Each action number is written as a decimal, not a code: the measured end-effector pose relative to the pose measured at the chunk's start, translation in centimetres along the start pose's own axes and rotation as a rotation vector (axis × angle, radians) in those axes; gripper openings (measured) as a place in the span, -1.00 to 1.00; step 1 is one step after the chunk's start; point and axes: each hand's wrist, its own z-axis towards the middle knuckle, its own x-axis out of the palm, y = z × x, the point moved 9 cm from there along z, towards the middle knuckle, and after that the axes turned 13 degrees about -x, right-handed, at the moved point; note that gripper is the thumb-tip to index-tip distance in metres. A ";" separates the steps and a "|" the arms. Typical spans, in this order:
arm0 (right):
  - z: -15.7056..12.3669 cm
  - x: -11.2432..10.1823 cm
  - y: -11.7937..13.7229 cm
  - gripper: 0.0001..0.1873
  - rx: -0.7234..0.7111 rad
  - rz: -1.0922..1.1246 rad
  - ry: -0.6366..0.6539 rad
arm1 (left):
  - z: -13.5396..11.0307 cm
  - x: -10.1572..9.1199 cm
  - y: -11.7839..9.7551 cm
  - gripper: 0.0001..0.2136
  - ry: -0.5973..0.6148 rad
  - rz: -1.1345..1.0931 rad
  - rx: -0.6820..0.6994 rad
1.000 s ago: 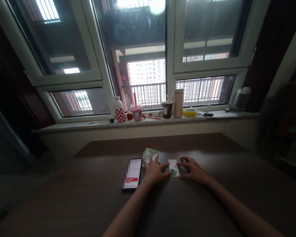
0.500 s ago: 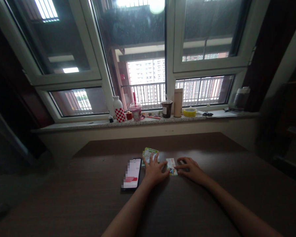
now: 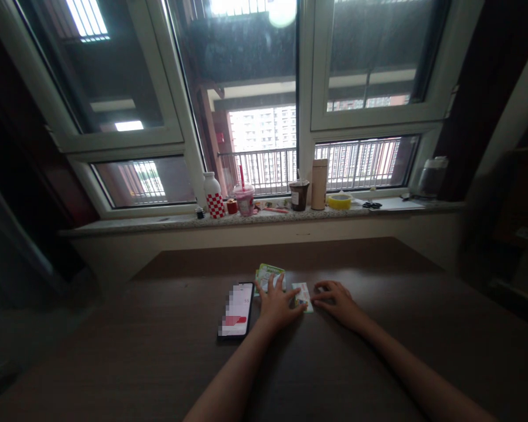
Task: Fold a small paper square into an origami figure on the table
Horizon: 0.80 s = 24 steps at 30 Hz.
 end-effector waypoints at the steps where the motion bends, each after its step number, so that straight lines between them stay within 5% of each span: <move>1: 0.0 0.0 -0.1 -0.76 0.001 0.002 -0.003 | 0.0 0.0 0.0 -0.50 0.007 -0.004 -0.007; 24: 1.0 -0.1 -0.2 -0.64 0.197 -0.277 -0.006 | 0.0 0.2 0.3 -0.44 0.105 0.023 -0.077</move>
